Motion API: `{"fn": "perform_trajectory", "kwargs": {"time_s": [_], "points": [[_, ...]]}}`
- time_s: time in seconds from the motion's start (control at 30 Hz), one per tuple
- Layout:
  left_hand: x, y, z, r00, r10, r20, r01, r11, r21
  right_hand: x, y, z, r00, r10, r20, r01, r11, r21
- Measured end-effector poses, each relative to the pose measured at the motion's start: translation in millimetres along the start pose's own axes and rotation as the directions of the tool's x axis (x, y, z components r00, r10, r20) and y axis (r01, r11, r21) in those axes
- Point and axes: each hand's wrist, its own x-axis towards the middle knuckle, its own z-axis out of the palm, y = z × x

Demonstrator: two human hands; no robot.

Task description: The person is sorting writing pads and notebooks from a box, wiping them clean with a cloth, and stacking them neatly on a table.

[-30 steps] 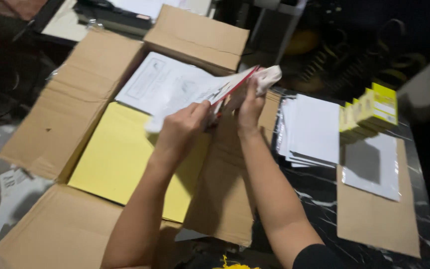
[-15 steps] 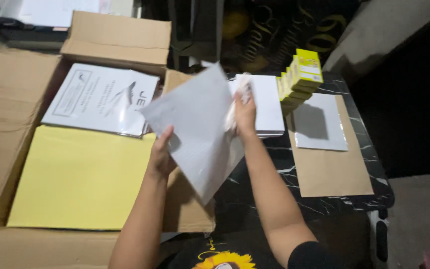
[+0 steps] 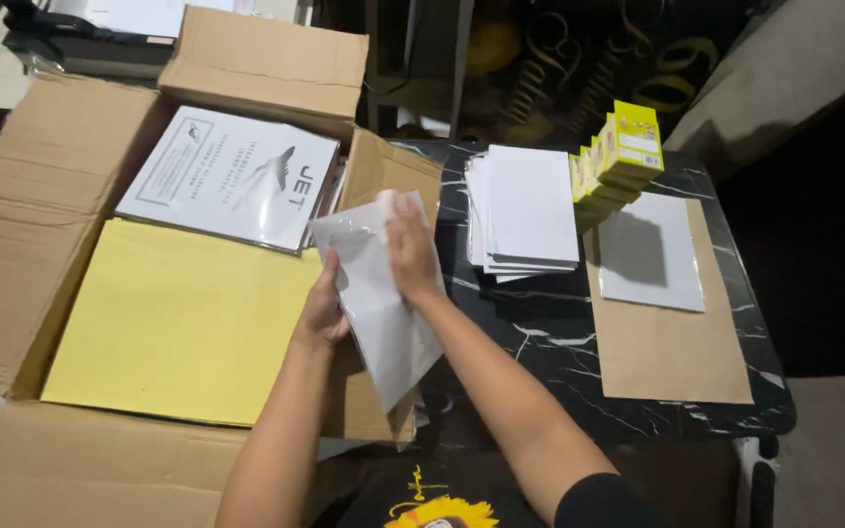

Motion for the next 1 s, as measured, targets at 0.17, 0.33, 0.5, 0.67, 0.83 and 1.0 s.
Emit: {"fn": "perform_trajectory", "kwargs": {"time_s": [0.17,0.33,0.5,0.67,0.83,1.0], "points": [[-2,7,14,0.999,-0.010,0.035,0.011,0.999,-0.041,-17,-69,-23,0.997,0.051,0.055,-0.052,0.999,0.011],[-11,5,15,0.999,0.000,0.043,0.003,0.998,-0.062,-20,-61,-32,0.962,-0.200,0.187,0.244,0.935,-0.258],[-4,5,16,0.991,0.037,0.125,-0.038,0.999,0.009,-7,-32,-42,0.997,0.074,0.024,-0.073,0.997,-0.028],[-12,6,39,0.998,0.045,0.048,-0.045,0.999,-0.015,-24,-87,-29,0.978,-0.198,0.065,0.208,0.947,-0.244],[-10,1,22,0.986,0.046,0.160,-0.050,0.998,0.024,12,-59,-55,0.997,-0.080,-0.007,0.078,0.985,-0.157],[6,-7,-8,0.989,0.042,0.144,-0.035,0.998,-0.049,-25,-118,-48,0.996,0.081,0.038,-0.076,0.990,-0.121]]}}
